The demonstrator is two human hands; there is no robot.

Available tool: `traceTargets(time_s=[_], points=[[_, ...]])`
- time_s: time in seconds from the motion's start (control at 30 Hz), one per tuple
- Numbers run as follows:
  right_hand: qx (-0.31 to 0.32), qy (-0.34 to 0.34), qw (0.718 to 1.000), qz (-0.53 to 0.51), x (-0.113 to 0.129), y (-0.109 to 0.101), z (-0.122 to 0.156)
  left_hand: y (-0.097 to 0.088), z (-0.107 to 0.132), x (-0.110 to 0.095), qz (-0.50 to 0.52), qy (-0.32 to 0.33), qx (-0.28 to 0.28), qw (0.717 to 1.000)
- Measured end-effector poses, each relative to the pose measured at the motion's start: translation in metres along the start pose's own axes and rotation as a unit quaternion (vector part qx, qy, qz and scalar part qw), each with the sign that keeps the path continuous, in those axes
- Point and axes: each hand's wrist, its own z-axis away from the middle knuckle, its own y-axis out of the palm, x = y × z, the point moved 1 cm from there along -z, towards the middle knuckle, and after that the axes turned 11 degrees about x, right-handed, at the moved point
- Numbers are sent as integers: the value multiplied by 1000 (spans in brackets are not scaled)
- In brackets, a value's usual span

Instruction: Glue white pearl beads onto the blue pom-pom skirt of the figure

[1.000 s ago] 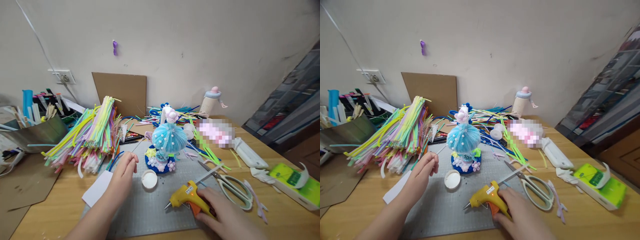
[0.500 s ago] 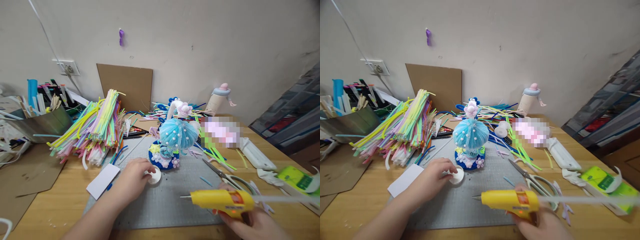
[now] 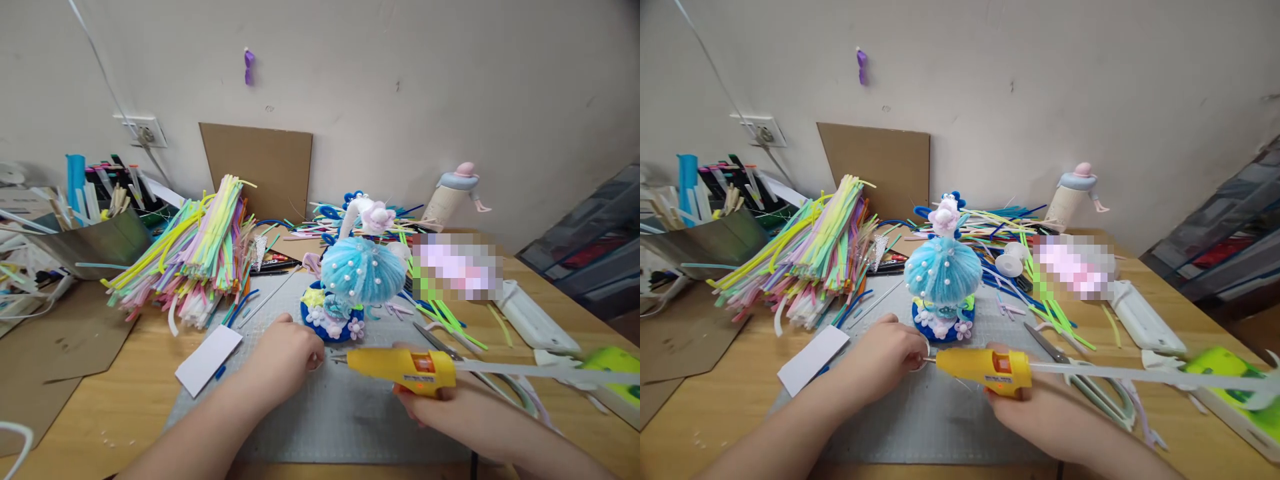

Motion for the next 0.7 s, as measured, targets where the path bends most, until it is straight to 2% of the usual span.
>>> traceTargets(time_s=[0.2, 0.43, 0.53, 0.6, 0.63, 0.7], points=[[82, 12, 987, -139, -31, 23, -22, -2, -5, -3, -24, -14, 14, 1000], [49, -13, 953, -299, -20, 32, -28, -6, -1, -5, 4, -22, 0, 1000], [24, -52, 942, -331, -17, 31, -28, -8, 4, -4, 108, -39, -54, 992], [15, -76, 937, -339, -18, 31, -28, -7, 7, -2, 263, -59, -108, 957], [11, -80, 938, -337, -19, 31, -28, -6, 8, -1, 364, -68, -127, 920], [6, -79, 942, -327, -21, 32, -27, -3, 9, 1, 545, -74, -138, 824]])
